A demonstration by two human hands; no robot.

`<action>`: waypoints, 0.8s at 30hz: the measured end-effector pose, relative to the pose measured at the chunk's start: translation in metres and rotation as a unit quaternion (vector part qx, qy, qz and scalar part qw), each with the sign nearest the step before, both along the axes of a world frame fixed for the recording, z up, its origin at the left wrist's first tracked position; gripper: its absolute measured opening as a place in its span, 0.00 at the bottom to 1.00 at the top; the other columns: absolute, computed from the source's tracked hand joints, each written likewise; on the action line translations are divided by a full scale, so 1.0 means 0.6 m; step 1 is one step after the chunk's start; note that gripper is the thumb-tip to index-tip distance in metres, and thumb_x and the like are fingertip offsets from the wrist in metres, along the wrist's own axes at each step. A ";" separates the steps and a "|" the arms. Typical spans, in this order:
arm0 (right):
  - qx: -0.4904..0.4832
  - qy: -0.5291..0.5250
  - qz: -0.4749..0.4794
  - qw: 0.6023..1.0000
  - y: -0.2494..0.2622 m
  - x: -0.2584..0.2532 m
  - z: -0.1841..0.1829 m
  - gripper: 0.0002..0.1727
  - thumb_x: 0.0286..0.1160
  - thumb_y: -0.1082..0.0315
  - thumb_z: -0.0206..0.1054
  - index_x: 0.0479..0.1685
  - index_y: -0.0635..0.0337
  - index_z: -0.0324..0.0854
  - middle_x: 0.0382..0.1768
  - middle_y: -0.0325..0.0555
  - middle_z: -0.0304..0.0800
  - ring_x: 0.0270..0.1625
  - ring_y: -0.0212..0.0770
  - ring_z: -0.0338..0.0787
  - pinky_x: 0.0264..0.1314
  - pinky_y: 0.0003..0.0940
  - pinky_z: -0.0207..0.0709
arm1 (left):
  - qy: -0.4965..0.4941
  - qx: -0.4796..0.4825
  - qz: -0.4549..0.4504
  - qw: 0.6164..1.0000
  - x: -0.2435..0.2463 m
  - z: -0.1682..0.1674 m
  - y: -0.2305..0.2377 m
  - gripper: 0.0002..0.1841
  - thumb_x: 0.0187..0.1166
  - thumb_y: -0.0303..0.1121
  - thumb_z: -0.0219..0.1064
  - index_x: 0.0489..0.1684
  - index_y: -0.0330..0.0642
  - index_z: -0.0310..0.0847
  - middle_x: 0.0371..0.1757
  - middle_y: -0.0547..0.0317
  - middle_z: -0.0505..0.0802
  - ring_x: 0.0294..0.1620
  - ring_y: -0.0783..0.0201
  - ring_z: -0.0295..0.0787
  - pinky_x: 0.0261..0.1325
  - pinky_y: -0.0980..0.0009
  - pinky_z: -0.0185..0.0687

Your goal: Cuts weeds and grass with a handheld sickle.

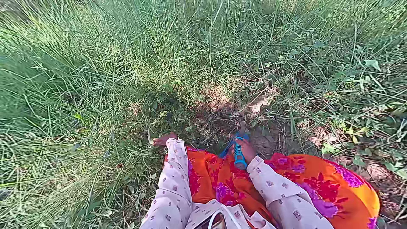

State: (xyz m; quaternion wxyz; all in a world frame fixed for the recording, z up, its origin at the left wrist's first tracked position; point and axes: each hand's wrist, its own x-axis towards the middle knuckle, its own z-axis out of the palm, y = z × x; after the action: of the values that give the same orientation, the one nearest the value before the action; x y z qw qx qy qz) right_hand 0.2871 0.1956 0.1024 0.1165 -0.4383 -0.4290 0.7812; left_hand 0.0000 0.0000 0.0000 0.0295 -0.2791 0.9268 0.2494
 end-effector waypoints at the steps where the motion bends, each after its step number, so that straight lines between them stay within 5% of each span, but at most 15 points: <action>1: -0.006 0.002 0.013 1.000 -0.002 0.000 0.001 0.15 0.95 0.69 0.48 0.71 0.67 0.64 0.31 0.48 0.78 0.22 0.37 0.82 0.25 0.29 0.80 | 0.020 -0.005 -0.001 1.000 -0.001 -0.005 0.011 0.53 0.77 0.50 0.72 0.89 0.18 0.42 0.91 0.19 0.50 0.94 0.33 0.45 0.92 0.49 0.49; 5: 0.010 0.026 0.056 0.998 -0.011 0.001 -0.003 0.12 0.94 0.70 0.49 0.65 0.67 0.65 0.27 0.47 0.77 0.19 0.38 0.82 0.21 0.29 0.80 | 0.074 0.051 -0.033 0.995 0.045 0.047 0.054 0.58 0.76 0.44 0.74 0.91 0.20 0.28 0.92 0.18 0.33 0.95 0.29 0.29 0.95 0.50 0.36; 9: -0.003 0.037 0.039 0.999 -0.014 -0.004 0.001 0.11 0.94 0.70 0.48 0.66 0.66 0.65 0.26 0.46 0.76 0.18 0.37 0.81 0.20 0.29 0.80 | 0.105 0.121 -0.229 0.960 0.155 0.123 0.142 0.52 0.75 0.38 0.75 0.93 0.27 0.38 0.91 0.20 0.23 0.94 0.24 0.17 0.93 0.42 0.41; 11: -0.015 0.033 0.008 0.999 -0.017 -0.004 -0.003 0.13 0.94 0.70 0.48 0.68 0.66 0.63 0.26 0.46 0.76 0.18 0.37 0.81 0.20 0.29 0.80 | 0.094 0.084 -0.350 0.928 0.187 0.116 0.185 0.47 0.74 0.41 0.75 0.92 0.30 0.52 0.91 0.17 0.31 0.93 0.21 0.24 0.91 0.38 0.45; 14: -0.021 0.023 -0.047 0.998 -0.011 0.001 -0.006 0.16 0.95 0.69 0.46 0.72 0.67 0.63 0.27 0.46 0.78 0.19 0.36 0.82 0.20 0.27 0.80 | 0.093 0.053 -0.478 0.872 0.168 0.051 0.230 0.38 0.76 0.39 0.70 0.87 0.33 0.64 0.94 0.24 0.42 0.95 0.27 0.31 0.93 0.39 0.37; 19: -0.050 0.010 -0.132 0.990 0.003 -0.003 -0.013 0.12 0.96 0.65 0.45 0.65 0.62 0.63 0.26 0.43 0.76 0.18 0.33 0.81 0.19 0.26 0.80 | -0.067 0.043 -0.555 0.828 0.082 -0.027 0.267 0.33 0.84 0.40 0.64 0.88 0.35 0.64 0.94 0.39 0.59 0.95 0.37 0.47 0.92 0.43 0.50; 24: -0.036 0.001 -0.110 0.993 0.013 -0.012 -0.022 0.13 0.96 0.65 0.44 0.66 0.62 0.64 0.25 0.42 0.77 0.18 0.32 0.82 0.19 0.24 0.79 | -0.117 0.020 -0.570 0.813 0.046 -0.074 0.302 0.30 0.86 0.46 0.63 0.89 0.53 0.67 0.95 0.50 0.60 0.96 0.36 0.41 0.86 0.28 0.47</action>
State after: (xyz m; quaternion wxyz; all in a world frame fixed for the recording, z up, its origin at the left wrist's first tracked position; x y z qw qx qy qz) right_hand 0.2800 0.2032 0.0893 0.1869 -0.4858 -0.3498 0.7789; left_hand 0.0278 0.1815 -0.0442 0.2801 0.2729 0.9043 0.1714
